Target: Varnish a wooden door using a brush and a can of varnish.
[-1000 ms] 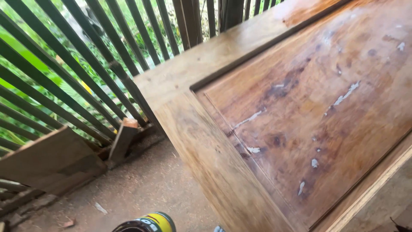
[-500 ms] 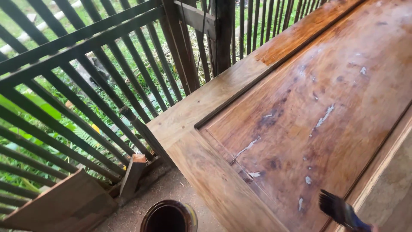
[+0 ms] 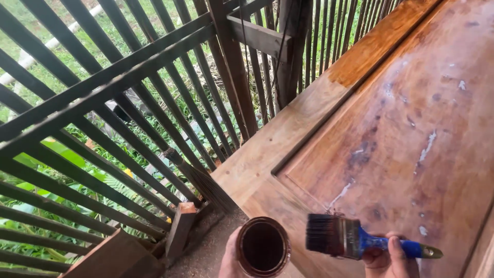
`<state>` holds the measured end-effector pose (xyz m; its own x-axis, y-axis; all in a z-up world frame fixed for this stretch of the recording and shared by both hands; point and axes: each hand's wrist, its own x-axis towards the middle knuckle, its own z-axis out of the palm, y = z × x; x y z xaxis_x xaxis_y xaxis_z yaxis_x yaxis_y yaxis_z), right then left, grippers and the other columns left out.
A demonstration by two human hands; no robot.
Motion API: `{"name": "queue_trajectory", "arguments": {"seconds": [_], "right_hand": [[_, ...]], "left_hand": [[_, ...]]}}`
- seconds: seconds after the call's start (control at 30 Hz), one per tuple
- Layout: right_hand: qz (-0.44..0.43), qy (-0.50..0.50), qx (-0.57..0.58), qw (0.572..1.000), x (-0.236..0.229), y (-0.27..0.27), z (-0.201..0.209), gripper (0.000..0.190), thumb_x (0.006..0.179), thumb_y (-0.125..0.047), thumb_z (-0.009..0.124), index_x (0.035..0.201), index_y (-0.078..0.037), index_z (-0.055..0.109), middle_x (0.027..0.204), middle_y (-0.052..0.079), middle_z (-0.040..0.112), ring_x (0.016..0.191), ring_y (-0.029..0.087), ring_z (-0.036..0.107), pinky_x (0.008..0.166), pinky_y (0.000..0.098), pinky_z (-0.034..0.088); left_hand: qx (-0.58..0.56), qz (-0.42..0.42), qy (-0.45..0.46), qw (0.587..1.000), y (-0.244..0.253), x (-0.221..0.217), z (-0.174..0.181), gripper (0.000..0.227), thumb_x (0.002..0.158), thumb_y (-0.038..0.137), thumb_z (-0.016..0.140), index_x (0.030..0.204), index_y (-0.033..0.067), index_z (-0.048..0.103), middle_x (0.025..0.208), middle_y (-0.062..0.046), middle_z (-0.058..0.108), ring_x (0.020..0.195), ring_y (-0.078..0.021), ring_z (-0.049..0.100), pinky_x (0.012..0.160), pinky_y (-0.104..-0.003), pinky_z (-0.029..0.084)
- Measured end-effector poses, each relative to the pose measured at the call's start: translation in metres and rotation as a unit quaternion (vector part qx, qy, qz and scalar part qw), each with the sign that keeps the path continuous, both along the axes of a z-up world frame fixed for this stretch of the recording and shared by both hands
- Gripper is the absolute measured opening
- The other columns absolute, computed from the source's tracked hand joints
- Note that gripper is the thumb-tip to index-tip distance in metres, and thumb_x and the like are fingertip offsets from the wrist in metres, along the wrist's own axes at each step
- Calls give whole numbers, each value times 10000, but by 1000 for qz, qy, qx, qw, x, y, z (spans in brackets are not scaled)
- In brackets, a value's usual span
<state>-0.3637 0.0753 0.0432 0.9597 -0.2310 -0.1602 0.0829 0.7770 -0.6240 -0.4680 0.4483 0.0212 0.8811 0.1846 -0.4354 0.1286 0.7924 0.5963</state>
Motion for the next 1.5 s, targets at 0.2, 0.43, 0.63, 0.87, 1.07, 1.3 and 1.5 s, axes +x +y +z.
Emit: {"name": "queue_trajectory", "arguments": {"seconds": [0.2,0.43,0.63,0.87,1.07,1.3,1.5], "right_hand": [[-85,-26,-221,971,16,96,119,142,1065,-151,592,1193,-95,618,1041,200,703,905,325,722,634,465,639],[-4,-112,-539,835,45,104,139,146,947,-114,686,1073,-49,649,954,137,728,887,220,724,836,350,583],[52,-157,-678,716,66,134,178,200,873,-160,740,1043,-76,678,918,76,749,830,195,757,730,319,587],[-9,-128,-802,584,100,128,176,277,780,-203,809,1015,-153,669,933,47,732,825,277,738,680,387,582],[-117,-32,-794,596,138,130,173,253,787,-164,803,995,-97,676,940,105,739,803,303,736,682,384,582],[-159,43,-789,592,166,122,164,211,798,-139,806,969,-91,692,906,103,747,774,280,745,665,368,591],[-201,88,-805,551,182,116,162,195,758,-173,829,912,-125,720,892,73,759,799,276,748,679,380,593]], "left_hand": [[144,-43,-115,982,-3,101,122,1083,607,179,994,1469,-42,375,1355,-248,640,1287,-365,613,1109,-518,443],[406,-214,-298,837,-8,140,85,1099,720,128,1008,1550,0,299,1484,-195,611,1430,-311,609,1245,-445,434],[398,-286,-287,824,-18,171,65,1191,624,195,986,1571,-8,293,1530,-188,523,1472,-311,527,1252,-424,412],[494,-306,-349,735,-40,244,40,1218,587,307,994,1577,-2,355,1540,-189,521,1476,-348,513,1248,-427,401],[431,-360,-396,727,-66,306,37,1282,562,338,1004,1577,-17,307,1538,-203,492,1454,-358,492,1217,-439,401],[416,-407,-419,697,-100,356,48,1219,571,317,994,1544,-1,333,1460,-174,573,1382,-329,564,1157,-423,461],[379,-437,-424,696,-126,379,50,1208,547,262,996,1521,6,327,1437,-182,581,1358,-328,572,1129,-416,463]]}}
